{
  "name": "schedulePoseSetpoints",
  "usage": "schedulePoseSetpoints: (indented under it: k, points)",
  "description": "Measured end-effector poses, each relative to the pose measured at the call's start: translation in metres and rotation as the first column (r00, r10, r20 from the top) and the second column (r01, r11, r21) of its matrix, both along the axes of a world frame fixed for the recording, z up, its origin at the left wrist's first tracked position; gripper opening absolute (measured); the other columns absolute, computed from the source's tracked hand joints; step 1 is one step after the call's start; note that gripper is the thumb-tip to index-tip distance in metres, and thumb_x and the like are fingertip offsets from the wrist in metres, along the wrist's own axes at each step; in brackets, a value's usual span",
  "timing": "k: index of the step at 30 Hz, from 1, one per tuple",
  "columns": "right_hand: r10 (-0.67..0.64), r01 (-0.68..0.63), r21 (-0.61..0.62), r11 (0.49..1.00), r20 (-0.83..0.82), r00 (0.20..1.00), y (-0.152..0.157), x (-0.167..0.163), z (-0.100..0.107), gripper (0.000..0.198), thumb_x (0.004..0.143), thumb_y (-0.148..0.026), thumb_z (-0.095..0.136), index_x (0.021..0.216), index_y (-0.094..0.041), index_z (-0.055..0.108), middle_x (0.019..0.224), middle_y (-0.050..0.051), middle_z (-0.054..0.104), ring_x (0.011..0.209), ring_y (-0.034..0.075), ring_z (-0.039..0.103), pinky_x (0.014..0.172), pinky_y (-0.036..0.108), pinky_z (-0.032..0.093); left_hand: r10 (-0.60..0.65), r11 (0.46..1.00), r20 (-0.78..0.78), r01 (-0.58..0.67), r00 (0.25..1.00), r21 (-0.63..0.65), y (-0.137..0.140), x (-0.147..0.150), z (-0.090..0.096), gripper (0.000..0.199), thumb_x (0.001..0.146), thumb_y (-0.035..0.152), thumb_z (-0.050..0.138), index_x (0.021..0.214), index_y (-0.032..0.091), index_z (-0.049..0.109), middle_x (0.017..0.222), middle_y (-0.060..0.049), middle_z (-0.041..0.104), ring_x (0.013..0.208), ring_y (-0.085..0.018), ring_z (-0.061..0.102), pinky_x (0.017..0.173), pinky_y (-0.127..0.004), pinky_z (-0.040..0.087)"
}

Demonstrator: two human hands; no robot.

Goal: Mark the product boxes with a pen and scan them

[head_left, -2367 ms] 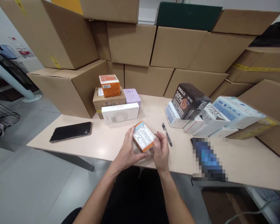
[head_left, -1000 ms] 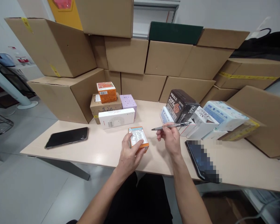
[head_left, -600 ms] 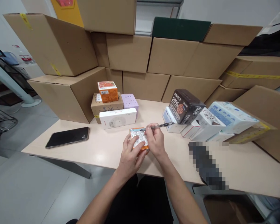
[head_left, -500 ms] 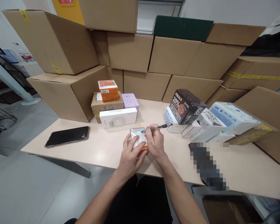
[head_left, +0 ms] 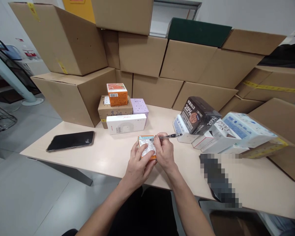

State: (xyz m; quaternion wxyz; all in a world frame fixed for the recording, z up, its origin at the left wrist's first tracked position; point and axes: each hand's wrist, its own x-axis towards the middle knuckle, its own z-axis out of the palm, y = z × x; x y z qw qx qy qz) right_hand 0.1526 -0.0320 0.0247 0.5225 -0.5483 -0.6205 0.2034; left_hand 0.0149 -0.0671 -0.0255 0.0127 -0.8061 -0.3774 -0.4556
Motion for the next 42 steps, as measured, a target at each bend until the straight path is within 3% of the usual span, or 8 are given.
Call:
schedulePoseSetpoints:
  k: [12, 20, 28, 31, 37, 42]
  points:
    - [0.001, 0.0, -0.01, 1.0, 0.074, 0.997, -0.001, 0.0, 0.004, 0.025, 0.097, -0.045, 0.04, 0.086, -0.024, 0.051, 0.072, 0.001, 0.066, 0.065, 0.018, 0.063, 0.064, 0.028, 0.046, 0.004, 1.0, -0.01, -0.004, 1.0, -0.012, 0.001, -0.001, -0.001, 0.031, 0.092, 0.021, 0.062, 0.123, 0.02, 0.058, 0.134, -0.015, 0.054, 0.133, -0.034, 0.048, 0.111, -0.062, 0.043]
    - [0.003, -0.003, -0.004, 1.0, 0.046, 0.999, -0.001, 0.0, 0.003, 0.024, 0.095, -0.044, 0.044, 0.086, -0.024, 0.052, 0.068, 0.0, 0.064, 0.06, 0.016, 0.061, 0.06, 0.027, 0.045, 0.008, 1.0, -0.012, -0.008, 1.0, -0.015, 0.001, 0.0, -0.001, 0.032, 0.092, 0.022, 0.063, 0.123, 0.02, 0.058, 0.134, -0.016, 0.054, 0.132, -0.033, 0.049, 0.112, -0.062, 0.042]
    - [-0.182, 0.181, -0.025, 0.983, -0.025, 0.983, -0.002, 0.015, -0.005, 0.036, 0.1, -0.052, 0.028, 0.096, -0.022, 0.048, 0.072, 0.0, 0.062, 0.065, 0.016, 0.06, 0.065, 0.028, 0.046, 0.005, 1.0, 0.004, -0.005, 1.0, 0.01, 0.001, 0.0, 0.0, 0.031, 0.091, 0.021, 0.063, 0.122, 0.02, 0.058, 0.134, -0.016, 0.054, 0.134, -0.034, 0.047, 0.111, -0.062, 0.044]
    - [-0.198, 0.204, -0.099, 0.974, 0.061, 0.978, -0.001, 0.039, -0.004, 0.037, 0.099, -0.053, 0.031, 0.098, -0.021, 0.051, 0.07, -0.001, 0.061, 0.061, 0.017, 0.058, 0.064, 0.029, 0.044, 0.007, 1.0, 0.003, -0.007, 1.0, 0.01, 0.001, -0.001, -0.002, 0.033, 0.091, 0.02, 0.064, 0.123, 0.02, 0.058, 0.133, -0.015, 0.054, 0.135, -0.035, 0.046, 0.11, -0.061, 0.045]
    - [-0.077, 0.206, -0.296, 0.933, 0.395, 0.915, -0.009, 0.074, -0.013, 0.031, 0.086, -0.04, 0.058, 0.109, -0.018, 0.062, 0.063, -0.002, 0.061, 0.061, 0.019, 0.057, 0.061, 0.028, 0.037, 0.012, 1.0, 0.065, -0.01, 0.998, -0.019, 0.002, 0.0, -0.002, 0.037, 0.092, 0.023, 0.064, 0.128, 0.023, 0.053, 0.138, -0.015, 0.05, 0.136, -0.033, 0.047, 0.109, -0.058, 0.047]
    - [-0.081, 0.355, -0.358, 0.864, 0.597, 0.798, -0.014, 0.073, -0.02, 0.026, 0.091, -0.032, 0.056, 0.109, -0.015, 0.062, 0.081, 0.011, 0.07, 0.076, 0.024, 0.064, 0.066, 0.03, 0.038, 0.069, 0.998, 0.153, -0.068, 0.986, -0.01, 0.002, 0.002, -0.004, 0.036, 0.09, 0.023, 0.067, 0.123, 0.022, 0.053, 0.136, -0.016, 0.044, 0.131, -0.032, 0.05, 0.101, -0.051, 0.054]
